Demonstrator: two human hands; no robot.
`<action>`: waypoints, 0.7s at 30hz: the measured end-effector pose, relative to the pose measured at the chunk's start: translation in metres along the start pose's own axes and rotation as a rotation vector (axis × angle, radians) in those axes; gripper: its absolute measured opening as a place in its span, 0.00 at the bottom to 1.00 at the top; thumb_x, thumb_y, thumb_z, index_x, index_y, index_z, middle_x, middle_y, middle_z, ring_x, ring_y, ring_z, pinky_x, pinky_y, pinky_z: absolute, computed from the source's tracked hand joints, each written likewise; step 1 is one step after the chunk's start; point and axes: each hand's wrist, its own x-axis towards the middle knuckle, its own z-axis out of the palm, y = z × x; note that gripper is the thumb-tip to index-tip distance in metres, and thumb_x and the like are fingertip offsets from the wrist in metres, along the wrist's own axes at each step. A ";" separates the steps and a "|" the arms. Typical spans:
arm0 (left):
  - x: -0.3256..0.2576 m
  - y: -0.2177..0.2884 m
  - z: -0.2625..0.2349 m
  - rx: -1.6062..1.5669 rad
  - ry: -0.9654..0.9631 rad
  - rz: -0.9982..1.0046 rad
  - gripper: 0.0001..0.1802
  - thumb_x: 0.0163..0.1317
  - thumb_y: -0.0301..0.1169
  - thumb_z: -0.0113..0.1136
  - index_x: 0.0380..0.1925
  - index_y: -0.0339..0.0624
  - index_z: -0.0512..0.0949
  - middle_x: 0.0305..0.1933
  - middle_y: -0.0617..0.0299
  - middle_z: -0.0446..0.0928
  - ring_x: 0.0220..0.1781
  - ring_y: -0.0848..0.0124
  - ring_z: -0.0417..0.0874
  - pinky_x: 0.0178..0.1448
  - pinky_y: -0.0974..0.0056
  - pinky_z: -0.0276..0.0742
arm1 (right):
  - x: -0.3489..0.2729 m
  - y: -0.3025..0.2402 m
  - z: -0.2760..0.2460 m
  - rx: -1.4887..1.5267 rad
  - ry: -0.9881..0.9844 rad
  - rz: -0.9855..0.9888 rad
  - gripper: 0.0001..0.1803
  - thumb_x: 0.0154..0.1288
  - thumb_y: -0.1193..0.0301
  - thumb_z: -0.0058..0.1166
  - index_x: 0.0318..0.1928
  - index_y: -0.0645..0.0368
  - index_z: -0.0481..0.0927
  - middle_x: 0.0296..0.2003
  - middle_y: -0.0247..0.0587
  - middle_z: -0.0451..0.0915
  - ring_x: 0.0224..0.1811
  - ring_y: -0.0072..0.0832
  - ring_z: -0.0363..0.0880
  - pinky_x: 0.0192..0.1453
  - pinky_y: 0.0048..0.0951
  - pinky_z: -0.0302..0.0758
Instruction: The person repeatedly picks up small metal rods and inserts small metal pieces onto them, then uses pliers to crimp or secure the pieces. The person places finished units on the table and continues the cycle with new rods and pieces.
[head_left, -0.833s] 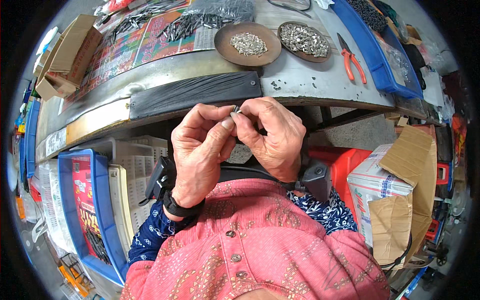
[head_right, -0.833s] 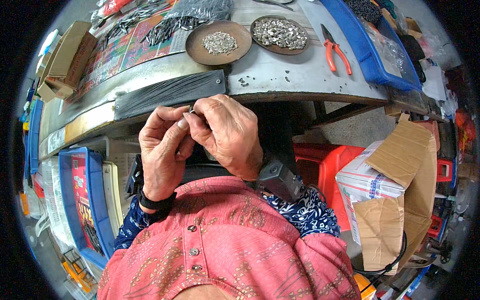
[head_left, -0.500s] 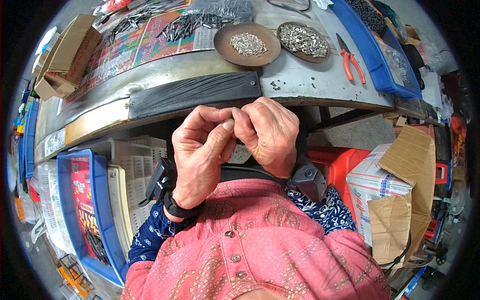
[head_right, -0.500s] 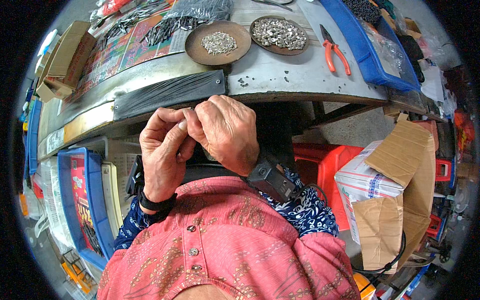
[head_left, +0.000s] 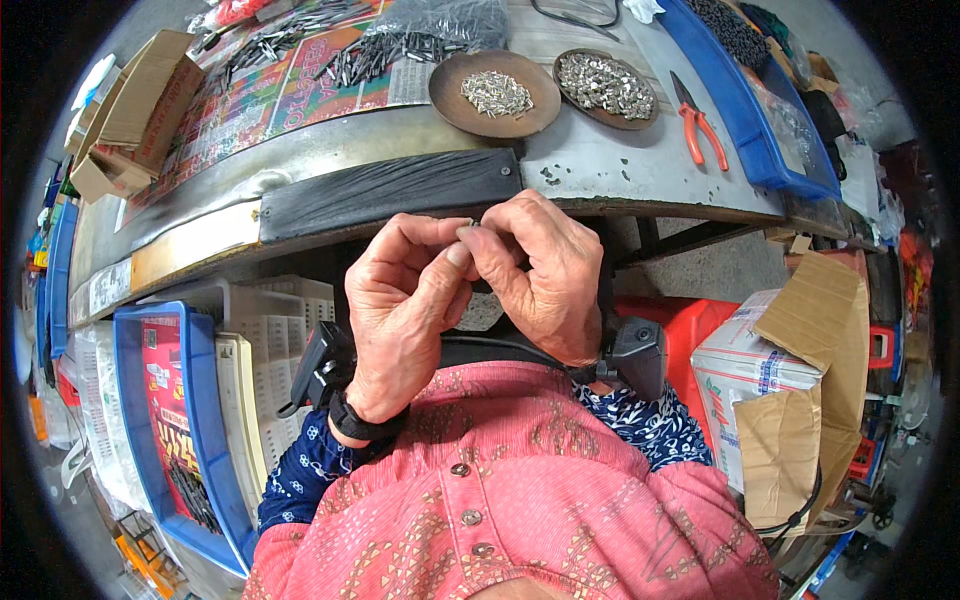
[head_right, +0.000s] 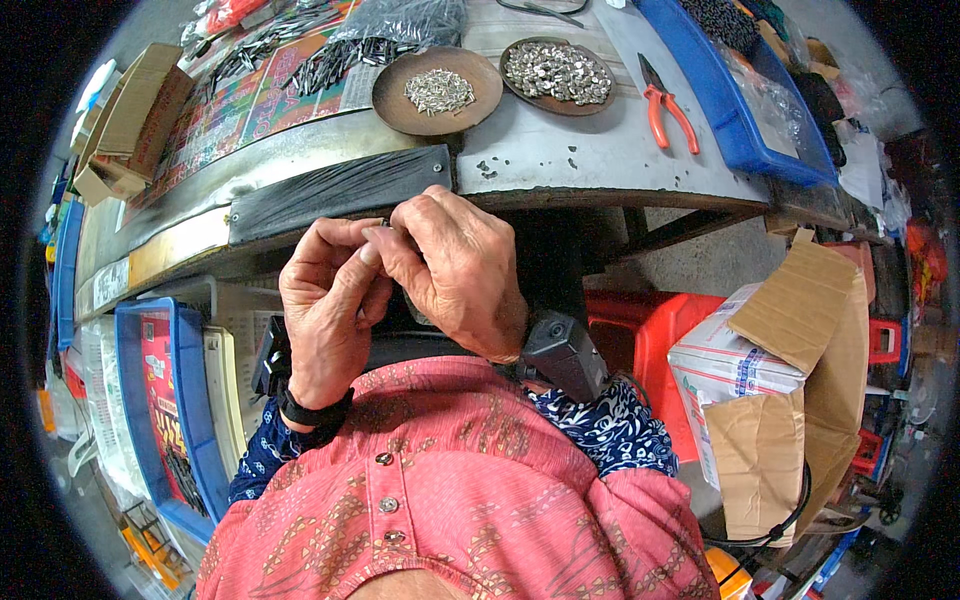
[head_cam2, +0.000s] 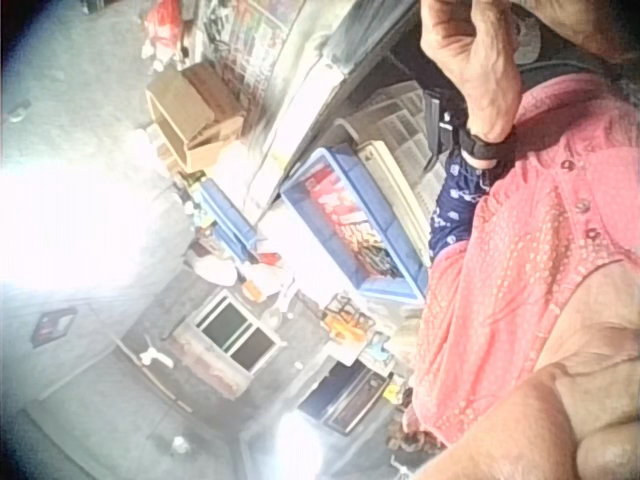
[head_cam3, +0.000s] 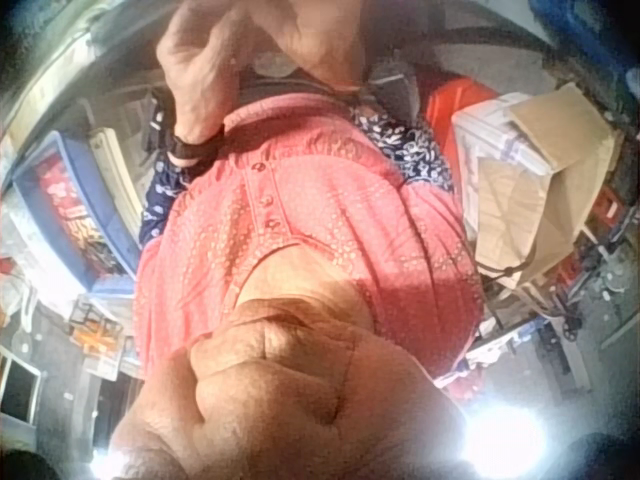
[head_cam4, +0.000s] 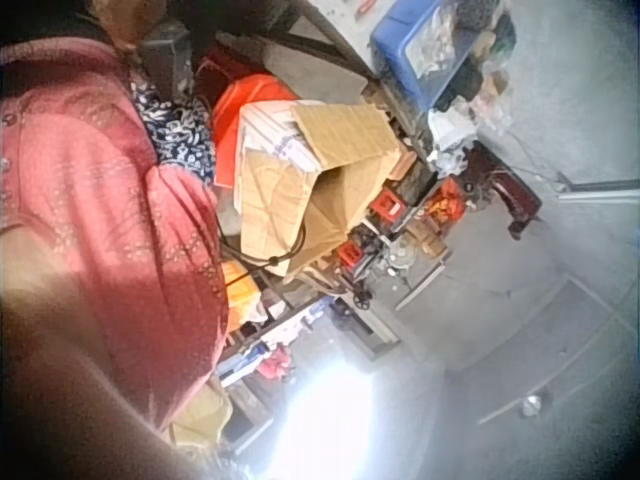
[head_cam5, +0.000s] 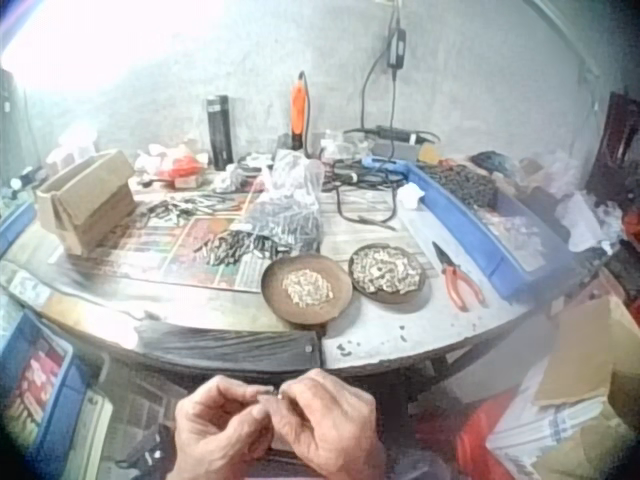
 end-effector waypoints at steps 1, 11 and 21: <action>0.000 0.000 0.000 0.014 0.007 -0.012 0.07 0.66 0.20 0.56 0.43 0.33 0.75 0.30 0.63 0.78 0.21 0.85 0.66 0.22 0.78 0.58 | 0.000 0.001 0.000 -0.024 -0.022 0.001 0.10 0.58 0.74 0.62 0.28 0.62 0.73 0.22 0.42 0.73 0.24 0.40 0.75 0.26 0.36 0.72; 0.001 0.001 -0.001 0.087 -0.018 0.032 0.09 0.66 0.21 0.56 0.46 0.33 0.75 0.30 0.62 0.79 0.21 0.85 0.67 0.22 0.78 0.61 | -0.001 -0.002 -0.005 0.319 -0.120 0.381 0.22 0.62 0.63 0.63 0.51 0.61 0.71 0.23 0.37 0.73 0.23 0.24 0.74 0.28 0.28 0.73; 0.001 0.003 -0.001 0.180 -0.005 0.067 0.07 0.65 0.20 0.57 0.43 0.34 0.77 0.30 0.65 0.77 0.21 0.84 0.69 0.22 0.78 0.61 | 0.007 -0.004 -0.012 0.244 -0.151 0.302 0.21 0.63 0.61 0.60 0.49 0.60 0.71 0.23 0.44 0.76 0.25 0.42 0.80 0.29 0.38 0.74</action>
